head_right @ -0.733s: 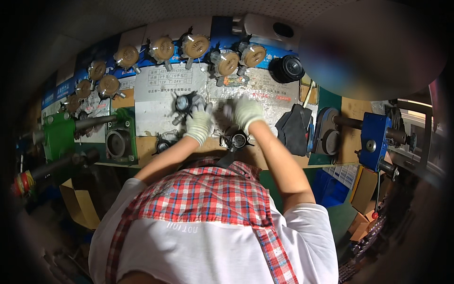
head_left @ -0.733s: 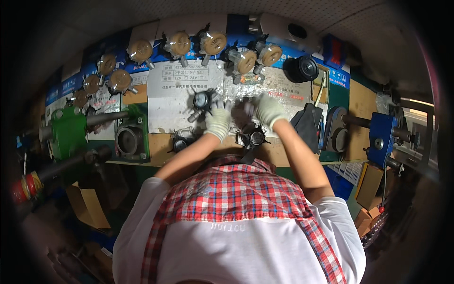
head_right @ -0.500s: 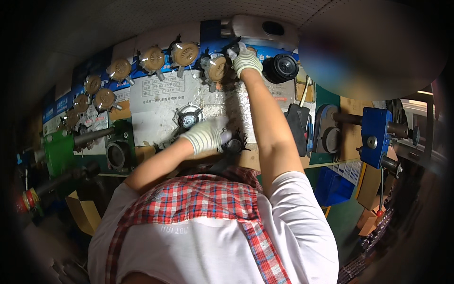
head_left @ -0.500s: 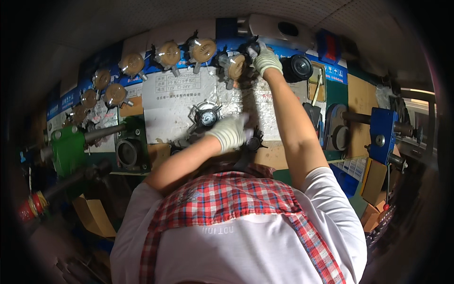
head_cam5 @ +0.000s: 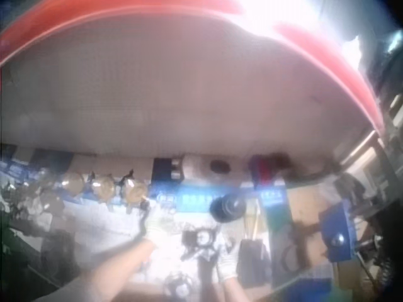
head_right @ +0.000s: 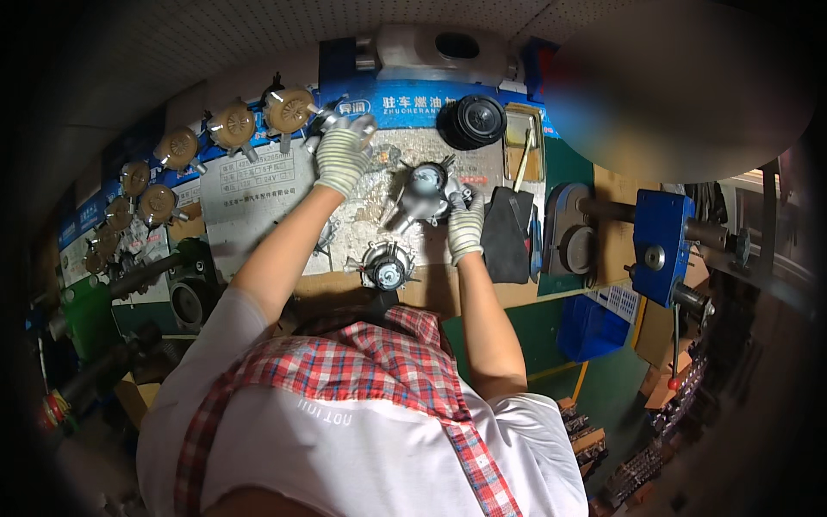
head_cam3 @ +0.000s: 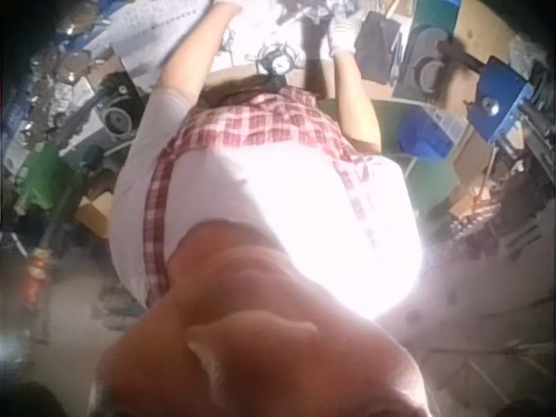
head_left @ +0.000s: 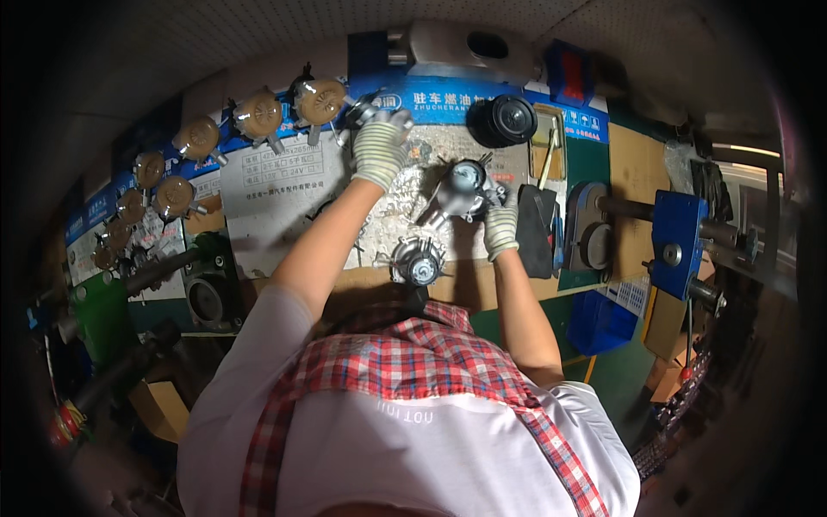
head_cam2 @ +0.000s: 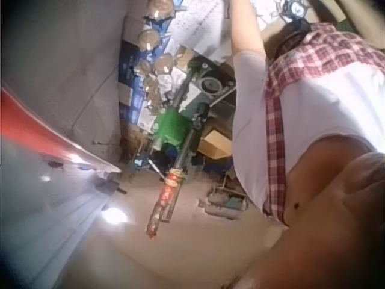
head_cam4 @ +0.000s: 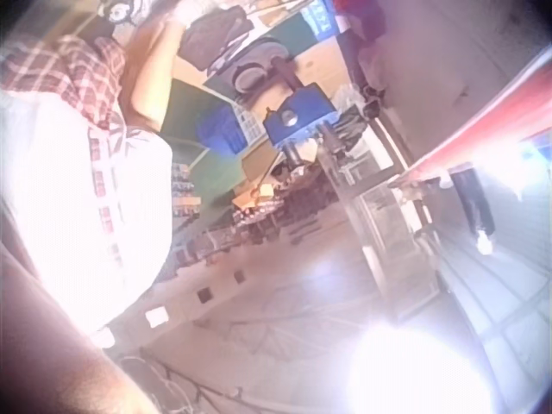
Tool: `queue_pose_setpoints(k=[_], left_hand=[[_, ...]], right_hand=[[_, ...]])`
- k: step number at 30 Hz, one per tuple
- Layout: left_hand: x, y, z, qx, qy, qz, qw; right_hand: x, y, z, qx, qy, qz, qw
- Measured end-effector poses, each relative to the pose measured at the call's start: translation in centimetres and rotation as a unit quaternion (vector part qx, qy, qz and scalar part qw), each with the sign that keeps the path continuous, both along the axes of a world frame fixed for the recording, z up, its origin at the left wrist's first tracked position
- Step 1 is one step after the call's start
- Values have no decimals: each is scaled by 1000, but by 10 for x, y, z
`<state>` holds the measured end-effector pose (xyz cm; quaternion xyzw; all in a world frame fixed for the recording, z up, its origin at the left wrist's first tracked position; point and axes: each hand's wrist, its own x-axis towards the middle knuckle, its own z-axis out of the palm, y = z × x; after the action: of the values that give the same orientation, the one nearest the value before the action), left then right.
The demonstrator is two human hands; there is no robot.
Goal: The person arranges black circular components on a pallet, covers them with cardboard, and then uses a utility knife to cut the cardboard. They move to a workbench, retrieve a utility knife, and return to cut the cardboard further. Finally, they assemble mechanical parts by attaching black circular components to silver housings using a blue press machine.
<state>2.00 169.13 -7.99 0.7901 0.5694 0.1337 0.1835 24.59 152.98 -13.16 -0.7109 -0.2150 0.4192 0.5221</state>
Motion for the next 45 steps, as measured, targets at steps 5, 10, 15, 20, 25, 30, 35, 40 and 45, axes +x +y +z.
queue_pose_setpoints(k=[5, 10, 15, 20, 25, 30, 35, 40, 45], left_hand=[[35, -9, -21, -38, 172, -138, 975], [42, -68, 30, -264, 65, -173, 947], [-90, -36, 13, -13, -86, -54, 995], [-201, 45, 32, 52, -89, 465, 879], [-265, 94, -31, -101, -223, 271, 931], [-182, 70, -10, 13, 98, 214, 972], [-130, 56, -25, -9, 167, 195, 966], [-149, -1, 33, -217, -106, 47, 969], [-338, 7, 2, -8, -187, 564, 804]], right_hand=[[43, -20, -14, -133, -127, 220, 958], [105, -20, -17, -176, -343, 267, 883], [-30, 95, 107, 48, -427, 251, 867], [-217, 182, 143, 49, -426, 446, 786], [-258, 242, 90, 139, -627, 497, 583], [-197, 241, 104, -34, -608, 515, 603], [-143, 240, 87, -136, -686, 444, 560], [-186, 226, 124, 0, -667, 276, 692], [-342, 236, 126, 225, -593, 462, 620]])
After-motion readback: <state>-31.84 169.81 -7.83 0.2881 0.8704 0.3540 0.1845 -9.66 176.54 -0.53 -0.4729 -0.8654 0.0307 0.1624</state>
